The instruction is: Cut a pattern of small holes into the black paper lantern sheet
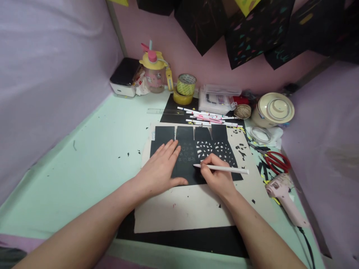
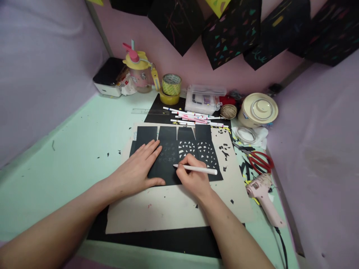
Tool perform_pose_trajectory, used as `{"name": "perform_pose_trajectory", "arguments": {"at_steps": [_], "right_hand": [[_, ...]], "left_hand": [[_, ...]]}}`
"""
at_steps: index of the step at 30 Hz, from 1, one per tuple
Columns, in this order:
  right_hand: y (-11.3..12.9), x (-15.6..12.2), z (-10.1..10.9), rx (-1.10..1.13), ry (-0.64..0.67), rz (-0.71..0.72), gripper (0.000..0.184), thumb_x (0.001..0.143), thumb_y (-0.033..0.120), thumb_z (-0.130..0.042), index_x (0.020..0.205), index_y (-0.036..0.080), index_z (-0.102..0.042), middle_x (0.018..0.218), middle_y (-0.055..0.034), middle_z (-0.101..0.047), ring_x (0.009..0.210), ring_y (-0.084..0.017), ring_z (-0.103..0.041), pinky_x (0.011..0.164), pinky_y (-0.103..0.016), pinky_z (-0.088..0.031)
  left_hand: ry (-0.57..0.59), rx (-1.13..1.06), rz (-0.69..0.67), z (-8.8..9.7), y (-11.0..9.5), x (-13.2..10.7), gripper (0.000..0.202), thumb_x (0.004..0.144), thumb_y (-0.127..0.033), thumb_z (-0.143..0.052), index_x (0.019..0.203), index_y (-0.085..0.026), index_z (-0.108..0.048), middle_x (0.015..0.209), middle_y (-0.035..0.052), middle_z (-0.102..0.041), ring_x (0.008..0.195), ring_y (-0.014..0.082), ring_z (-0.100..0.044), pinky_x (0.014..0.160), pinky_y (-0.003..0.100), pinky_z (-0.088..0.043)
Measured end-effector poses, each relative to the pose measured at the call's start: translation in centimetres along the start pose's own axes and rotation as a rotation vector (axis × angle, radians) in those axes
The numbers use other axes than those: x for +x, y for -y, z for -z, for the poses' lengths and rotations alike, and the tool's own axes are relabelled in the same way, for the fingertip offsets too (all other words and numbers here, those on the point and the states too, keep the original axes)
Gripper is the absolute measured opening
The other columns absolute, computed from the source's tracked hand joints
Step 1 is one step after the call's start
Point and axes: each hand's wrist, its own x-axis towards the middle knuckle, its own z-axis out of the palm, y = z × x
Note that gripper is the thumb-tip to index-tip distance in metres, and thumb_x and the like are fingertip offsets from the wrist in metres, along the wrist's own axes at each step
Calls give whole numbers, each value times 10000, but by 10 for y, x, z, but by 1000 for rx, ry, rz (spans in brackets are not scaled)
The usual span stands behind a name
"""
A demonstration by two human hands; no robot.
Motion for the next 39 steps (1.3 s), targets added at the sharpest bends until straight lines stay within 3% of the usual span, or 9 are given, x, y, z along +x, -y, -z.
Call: {"name": "perform_pose_trajectory", "arguments": {"at_steps": [9, 17, 29, 35, 39], "right_hand": [[0, 1, 0, -10, 14, 0, 159, 771, 164, -556, 630, 208, -500, 519, 60, -497, 466, -95, -428, 468, -227, -335], [0, 0, 1, 22, 29, -10, 200, 728, 130, -536, 578, 210, -431, 496, 66, -453, 457, -93, -384, 459, -229, -311], [-1, 0, 1, -35, 18, -14, 167, 783, 181, -560, 625, 209, -514, 528, 53, -526, 481, -107, -463, 487, -231, -362], [-1, 1, 1, -40, 23, -3, 172, 781, 176, -554, 625, 210, -490, 523, 59, -497, 481, -102, -436, 483, -230, -342], [-2, 1, 1, -13, 11, -9, 196, 764, 148, -539, 611, 213, -435, 517, 65, -462, 480, -100, -410, 483, -233, -327]], "left_hand": [[-12, -16, -13, -2, 1, -1, 1031, 742, -768, -530, 1496, -120, -256, 1594, 154, -125, 1473, 327, -93, 1188, 472, -159], [4, -13, -3, -1, 1, 0, 1045, 731, -767, -548, 1496, -119, -252, 1594, 155, -122, 1473, 324, -89, 1191, 457, -147], [-9, -17, -7, -1, 1, 0, 1034, 736, -773, -536, 1498, -133, -254, 1593, 153, -130, 1471, 327, -99, 1188, 473, -160], [20, 9, 7, 1, -1, 0, 1061, 732, -760, -558, 1494, -86, -257, 1595, 154, -111, 1476, 315, -79, 1198, 451, -142], [0, -7, -7, 0, 1, 0, 1040, 736, -765, -545, 1494, -113, -261, 1593, 153, -126, 1473, 322, -97, 1190, 464, -157]]}}
